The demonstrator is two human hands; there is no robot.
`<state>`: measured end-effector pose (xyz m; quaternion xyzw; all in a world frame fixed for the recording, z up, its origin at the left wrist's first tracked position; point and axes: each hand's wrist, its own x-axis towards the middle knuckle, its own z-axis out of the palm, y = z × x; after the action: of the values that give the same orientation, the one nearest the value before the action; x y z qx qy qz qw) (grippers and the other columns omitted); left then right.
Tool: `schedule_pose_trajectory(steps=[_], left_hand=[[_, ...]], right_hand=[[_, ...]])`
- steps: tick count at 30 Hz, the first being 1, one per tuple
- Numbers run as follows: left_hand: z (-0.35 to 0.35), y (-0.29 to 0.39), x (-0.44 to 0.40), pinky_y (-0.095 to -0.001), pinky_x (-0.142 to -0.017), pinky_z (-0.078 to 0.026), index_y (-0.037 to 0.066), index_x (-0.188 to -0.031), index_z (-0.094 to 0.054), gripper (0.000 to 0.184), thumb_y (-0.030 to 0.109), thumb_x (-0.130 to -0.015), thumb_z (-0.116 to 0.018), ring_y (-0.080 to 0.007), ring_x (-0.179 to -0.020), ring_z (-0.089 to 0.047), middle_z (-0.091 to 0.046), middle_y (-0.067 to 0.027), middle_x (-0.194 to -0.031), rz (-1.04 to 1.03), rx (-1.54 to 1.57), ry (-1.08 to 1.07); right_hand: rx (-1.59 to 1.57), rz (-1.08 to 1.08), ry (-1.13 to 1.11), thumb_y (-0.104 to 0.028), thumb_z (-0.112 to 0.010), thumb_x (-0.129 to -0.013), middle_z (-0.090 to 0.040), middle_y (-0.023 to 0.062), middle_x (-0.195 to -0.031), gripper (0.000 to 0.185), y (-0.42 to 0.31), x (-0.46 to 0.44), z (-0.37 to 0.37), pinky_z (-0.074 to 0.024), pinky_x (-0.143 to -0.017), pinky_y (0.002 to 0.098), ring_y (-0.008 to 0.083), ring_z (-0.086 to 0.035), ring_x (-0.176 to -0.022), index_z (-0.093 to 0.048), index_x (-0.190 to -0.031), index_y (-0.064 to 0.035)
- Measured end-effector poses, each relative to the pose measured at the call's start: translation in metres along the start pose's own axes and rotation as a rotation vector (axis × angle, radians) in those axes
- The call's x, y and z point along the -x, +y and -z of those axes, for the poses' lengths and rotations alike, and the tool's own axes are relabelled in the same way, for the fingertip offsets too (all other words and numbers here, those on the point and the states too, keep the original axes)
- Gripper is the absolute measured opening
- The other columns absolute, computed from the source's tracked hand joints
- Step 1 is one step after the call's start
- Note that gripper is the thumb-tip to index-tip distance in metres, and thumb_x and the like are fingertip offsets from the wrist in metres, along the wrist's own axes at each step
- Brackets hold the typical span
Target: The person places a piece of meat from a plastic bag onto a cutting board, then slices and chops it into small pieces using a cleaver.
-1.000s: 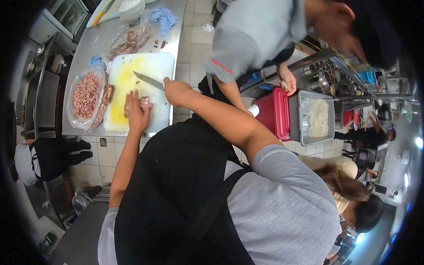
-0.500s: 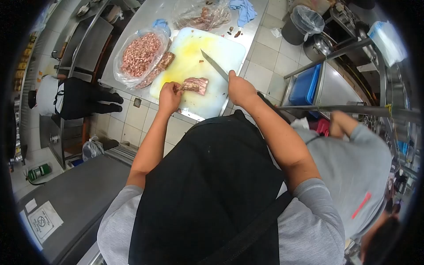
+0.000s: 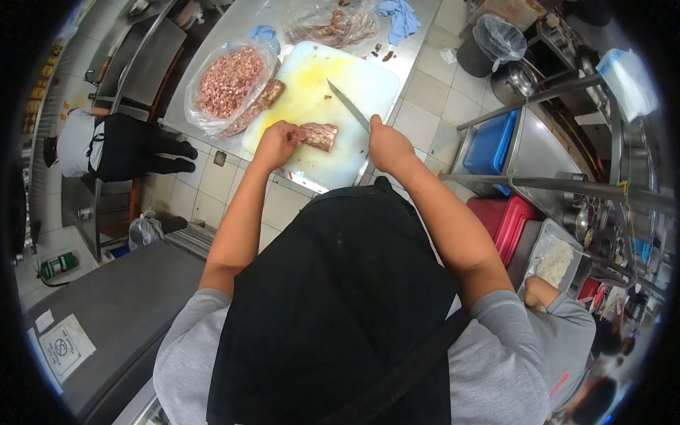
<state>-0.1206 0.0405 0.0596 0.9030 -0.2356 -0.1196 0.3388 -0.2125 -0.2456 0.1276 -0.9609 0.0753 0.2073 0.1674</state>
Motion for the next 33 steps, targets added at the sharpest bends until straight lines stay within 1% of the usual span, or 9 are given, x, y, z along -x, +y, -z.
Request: schedule_pose_trajectory(steps=[4,6,7,11,20,24,27,31,33], left_hand=[[-0.002,0.02,0.005,-0.0453,-0.099,-0.053,0.011,-0.119,-0.076,0.042,0.013,-0.078,-0.084,-0.0373,-0.112,-0.065,-0.068,-0.0179,-0.119,-0.014,-0.168,0.11],[-0.024,0.025,0.003,-0.0519,-0.111,-0.045,0.015,-0.135,-0.07,0.056,0.029,-0.081,-0.083,-0.0426,-0.133,-0.053,-0.061,-0.0204,-0.141,-0.027,-0.086,0.259],[-0.038,0.029,0.0,-0.0597,-0.117,-0.037,0.014,-0.14,-0.067,0.067,0.045,-0.082,-0.082,-0.045,-0.141,-0.046,-0.056,-0.0221,-0.147,-0.045,-0.03,0.273],[-0.076,0.058,0.007,-0.067,-0.115,-0.026,0.013,-0.14,-0.065,0.073,0.06,-0.085,-0.077,-0.0462,-0.142,-0.042,-0.054,-0.0217,-0.146,-0.066,-0.368,0.248],[-0.094,0.068,0.016,-0.0574,-0.104,-0.032,0.013,-0.125,-0.068,0.045,0.042,-0.092,-0.074,-0.0381,-0.124,-0.047,-0.057,-0.0176,-0.127,-0.046,-0.403,0.265],[-0.1,0.078,0.034,-0.0578,-0.11,-0.03,0.012,-0.134,-0.063,0.052,0.045,-0.094,-0.071,-0.0403,-0.133,-0.045,-0.053,-0.0196,-0.138,0.023,-0.387,0.158],[-0.112,0.068,0.033,-0.0604,-0.118,-0.026,-0.004,-0.149,-0.047,0.078,0.047,-0.095,-0.071,-0.0454,-0.149,-0.032,-0.035,-0.0287,-0.163,-0.02,-0.392,0.304],[-0.11,0.077,0.027,-0.0621,-0.119,-0.025,-0.006,-0.152,-0.044,0.082,0.047,-0.095,-0.071,-0.0435,-0.151,-0.031,-0.032,-0.0292,-0.166,0.064,-0.507,0.35],[-0.103,0.077,0.032,-0.0603,-0.116,-0.03,-0.004,-0.144,-0.052,0.071,0.04,-0.093,-0.074,-0.0434,-0.143,-0.041,-0.044,-0.0283,-0.156,-0.028,-0.329,0.532]], right_hand=[[-0.018,0.009,0.005,-0.001,-0.049,-0.097,-0.073,0.0333,-0.108,0.026,0.0,0.0,0.002,-0.0573,-0.089,0.0565,0.0485,-0.073,-0.103,-0.049,-0.122,0.0064],[-0.021,0.011,0.004,-0.001,-0.049,-0.097,-0.073,0.0332,-0.108,0.026,-0.001,0.002,0.005,-0.0573,-0.089,0.0565,0.0486,-0.073,-0.103,-0.049,-0.122,0.0067],[-0.025,0.0,-0.01,-0.001,-0.05,-0.097,-0.073,0.0332,-0.108,0.027,-0.002,0.003,0.007,-0.0575,-0.089,0.0562,0.0484,-0.073,-0.104,-0.05,-0.122,0.0068],[-0.021,-0.004,-0.024,0.0,-0.053,-0.096,-0.073,0.033,-0.11,0.029,0.0,-0.001,0.006,-0.058,-0.091,0.0552,0.0474,-0.073,-0.105,-0.05,-0.124,0.0068],[-0.024,0.029,-0.024,0.001,-0.056,-0.094,-0.073,0.0324,-0.109,0.031,0.006,-0.001,0.007,-0.0591,-0.089,0.0548,0.0463,-0.074,-0.104,-0.05,-0.125,0.006],[-0.003,0.09,-0.011,0.0,-0.056,-0.094,-0.073,0.0316,-0.107,0.031,0.01,0.008,0.01,-0.0591,-0.087,0.0554,0.0462,-0.074,-0.102,-0.05,-0.125,0.0052],[0.013,0.189,-0.06,-0.002,-0.054,-0.094,-0.074,0.0301,-0.103,0.031,0.01,0.022,0.012,-0.0592,-0.084,0.056,0.046,-0.074,-0.099,-0.051,-0.124,0.004],[0.037,0.223,-0.139,-0.003,-0.054,-0.095,-0.074,0.0294,-0.103,0.03,0.001,0.027,0.01,-0.0591,-0.083,0.0561,0.0457,-0.075,-0.098,-0.051,-0.124,0.0034],[0.061,0.26,-0.146,-0.002,-0.054,-0.094,-0.074,0.0289,-0.102,0.029,-0.001,0.028,0.008,-0.0589,-0.082,0.0564,0.0458,-0.075,-0.096,-0.051,-0.123,0.003]])
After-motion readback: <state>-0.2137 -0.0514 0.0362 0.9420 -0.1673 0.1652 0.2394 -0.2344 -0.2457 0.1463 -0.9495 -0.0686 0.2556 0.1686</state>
